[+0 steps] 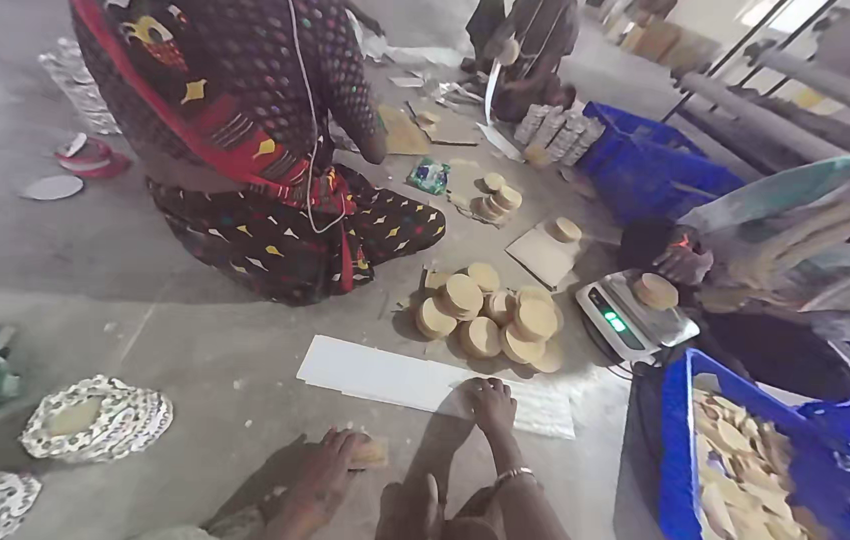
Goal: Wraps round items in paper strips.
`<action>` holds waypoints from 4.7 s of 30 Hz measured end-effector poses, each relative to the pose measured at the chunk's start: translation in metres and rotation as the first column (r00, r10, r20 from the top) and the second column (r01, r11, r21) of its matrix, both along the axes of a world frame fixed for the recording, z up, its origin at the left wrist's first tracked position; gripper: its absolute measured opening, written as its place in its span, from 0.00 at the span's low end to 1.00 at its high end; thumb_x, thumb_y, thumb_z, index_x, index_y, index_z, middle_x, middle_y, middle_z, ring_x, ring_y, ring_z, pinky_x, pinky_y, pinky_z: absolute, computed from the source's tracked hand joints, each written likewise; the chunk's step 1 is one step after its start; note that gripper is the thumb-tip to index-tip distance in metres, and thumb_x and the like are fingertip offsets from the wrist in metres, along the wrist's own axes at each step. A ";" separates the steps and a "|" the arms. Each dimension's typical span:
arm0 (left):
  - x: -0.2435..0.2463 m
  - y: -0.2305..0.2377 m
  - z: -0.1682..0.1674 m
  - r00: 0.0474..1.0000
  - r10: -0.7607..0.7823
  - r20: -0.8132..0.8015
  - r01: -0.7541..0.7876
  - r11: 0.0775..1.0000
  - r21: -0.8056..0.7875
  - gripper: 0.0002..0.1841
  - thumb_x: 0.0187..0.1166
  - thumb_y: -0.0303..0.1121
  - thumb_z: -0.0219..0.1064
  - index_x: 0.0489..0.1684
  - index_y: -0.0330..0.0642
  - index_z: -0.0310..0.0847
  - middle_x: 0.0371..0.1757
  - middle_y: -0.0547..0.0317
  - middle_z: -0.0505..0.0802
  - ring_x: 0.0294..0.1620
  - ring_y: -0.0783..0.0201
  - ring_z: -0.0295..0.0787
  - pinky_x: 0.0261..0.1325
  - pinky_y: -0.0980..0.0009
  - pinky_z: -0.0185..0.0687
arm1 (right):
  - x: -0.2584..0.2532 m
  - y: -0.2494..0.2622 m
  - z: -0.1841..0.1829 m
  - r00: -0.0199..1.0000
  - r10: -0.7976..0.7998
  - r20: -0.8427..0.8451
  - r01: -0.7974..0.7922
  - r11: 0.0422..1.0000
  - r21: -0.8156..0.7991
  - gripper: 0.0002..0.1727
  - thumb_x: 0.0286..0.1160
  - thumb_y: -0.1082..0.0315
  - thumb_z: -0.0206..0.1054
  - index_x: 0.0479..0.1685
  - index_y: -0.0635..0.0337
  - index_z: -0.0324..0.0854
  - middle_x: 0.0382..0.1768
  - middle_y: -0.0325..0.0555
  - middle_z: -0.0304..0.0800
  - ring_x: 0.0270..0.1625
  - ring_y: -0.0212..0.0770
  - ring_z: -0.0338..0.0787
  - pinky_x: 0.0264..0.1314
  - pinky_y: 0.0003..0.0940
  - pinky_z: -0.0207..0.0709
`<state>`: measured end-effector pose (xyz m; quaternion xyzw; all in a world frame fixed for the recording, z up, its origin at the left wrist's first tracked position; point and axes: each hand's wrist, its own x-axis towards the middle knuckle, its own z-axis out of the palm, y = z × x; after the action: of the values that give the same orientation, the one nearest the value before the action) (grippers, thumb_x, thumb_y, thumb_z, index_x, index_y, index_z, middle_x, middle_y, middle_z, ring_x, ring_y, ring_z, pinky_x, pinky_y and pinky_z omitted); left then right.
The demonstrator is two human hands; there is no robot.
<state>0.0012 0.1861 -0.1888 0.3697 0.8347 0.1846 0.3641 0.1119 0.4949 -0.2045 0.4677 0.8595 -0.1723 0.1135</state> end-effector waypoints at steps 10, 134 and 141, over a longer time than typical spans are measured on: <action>-0.001 -0.004 -0.004 1.000 0.013 -0.008 -0.012 0.998 0.061 0.27 0.80 0.27 0.69 0.80 0.38 0.74 0.81 0.35 0.78 0.88 0.35 0.64 0.92 0.44 0.49 | 0.004 0.012 0.036 0.978 0.143 0.154 -0.112 0.975 -0.194 0.18 0.76 0.58 0.72 0.61 0.55 0.88 0.61 0.57 0.91 0.68 0.62 0.86 0.69 0.68 0.73; -0.105 0.092 0.005 0.933 -0.142 -0.330 0.244 0.925 0.292 0.20 0.71 0.22 0.71 0.64 0.28 0.86 0.63 0.36 0.92 0.69 0.38 0.87 0.81 0.45 0.70 | -0.096 -0.064 -0.065 0.505 0.153 -0.849 -0.563 0.805 -0.190 0.26 0.56 0.68 0.82 0.58 0.71 0.89 0.53 0.59 0.95 0.59 0.58 0.92 0.73 0.61 0.71; -0.105 0.108 0.016 0.923 -0.264 -0.280 0.312 0.940 0.140 0.23 0.75 0.23 0.68 0.71 0.31 0.82 0.69 0.37 0.89 0.76 0.39 0.81 0.87 0.46 0.59 | -0.085 -0.082 -0.022 0.838 -0.055 -0.544 -0.191 0.903 -0.385 0.50 0.58 0.63 0.84 0.86 0.67 0.65 0.78 0.67 0.76 0.81 0.70 0.73 0.79 0.67 0.65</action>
<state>-0.1041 0.2938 -0.1731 0.5414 0.7906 0.1548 0.2404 0.0270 0.4128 -0.2267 0.3321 0.8141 -0.4755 -0.0292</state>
